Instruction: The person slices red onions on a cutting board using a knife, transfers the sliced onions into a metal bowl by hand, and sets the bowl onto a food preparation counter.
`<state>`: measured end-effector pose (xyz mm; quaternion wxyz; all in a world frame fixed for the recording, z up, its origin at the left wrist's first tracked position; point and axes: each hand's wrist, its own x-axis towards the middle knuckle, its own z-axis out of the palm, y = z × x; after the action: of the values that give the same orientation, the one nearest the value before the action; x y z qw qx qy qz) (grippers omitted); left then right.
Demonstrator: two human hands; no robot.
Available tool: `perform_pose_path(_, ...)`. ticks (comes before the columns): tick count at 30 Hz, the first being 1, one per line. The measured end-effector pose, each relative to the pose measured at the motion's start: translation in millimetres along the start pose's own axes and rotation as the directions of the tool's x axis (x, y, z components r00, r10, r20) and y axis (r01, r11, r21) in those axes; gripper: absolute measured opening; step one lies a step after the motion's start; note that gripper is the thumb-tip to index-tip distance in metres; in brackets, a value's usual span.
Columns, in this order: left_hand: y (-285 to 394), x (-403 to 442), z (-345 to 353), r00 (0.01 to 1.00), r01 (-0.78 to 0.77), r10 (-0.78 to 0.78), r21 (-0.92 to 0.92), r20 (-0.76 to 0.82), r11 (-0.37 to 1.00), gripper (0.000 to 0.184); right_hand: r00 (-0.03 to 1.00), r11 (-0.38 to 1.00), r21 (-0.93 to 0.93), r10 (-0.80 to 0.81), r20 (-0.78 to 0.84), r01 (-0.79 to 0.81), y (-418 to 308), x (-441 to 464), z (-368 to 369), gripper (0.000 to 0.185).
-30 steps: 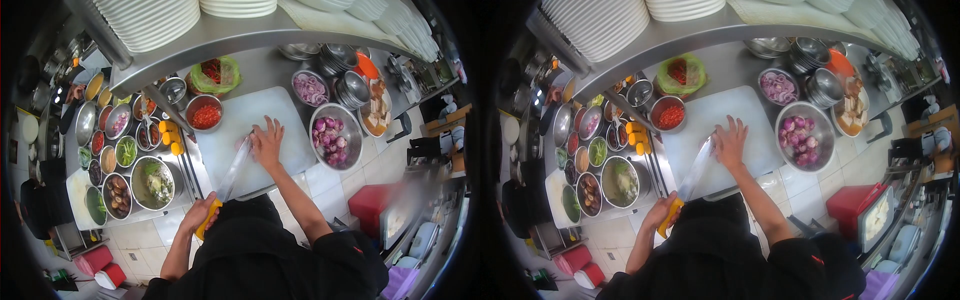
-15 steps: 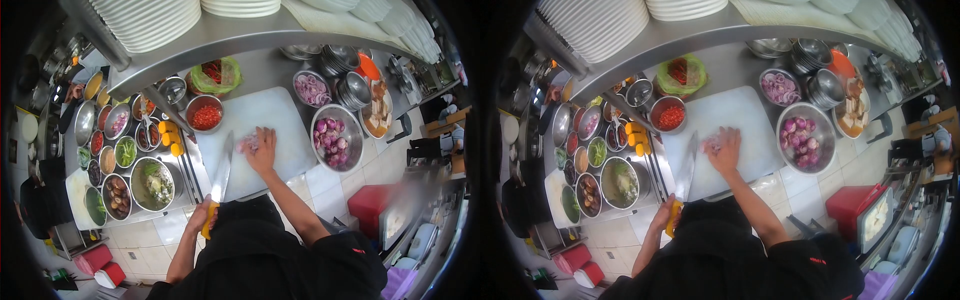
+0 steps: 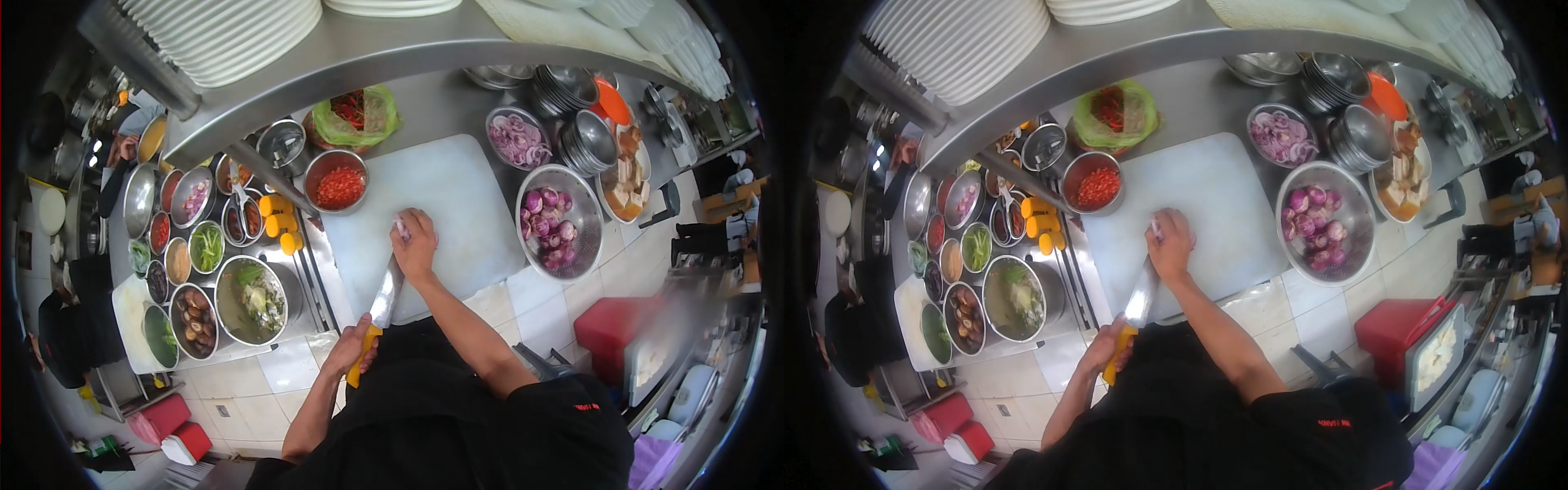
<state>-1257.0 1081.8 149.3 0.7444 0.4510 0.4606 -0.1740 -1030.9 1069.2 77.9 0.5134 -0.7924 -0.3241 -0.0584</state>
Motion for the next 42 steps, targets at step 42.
perform_pose_path(42, 152, -15, 107, 0.993, -0.058, 0.044, -0.131, -0.106, 0.990, 0.058, 0.968, 0.882, -0.431, -0.096, 0.233, 0.191, 131, 264, -140, 0.033)
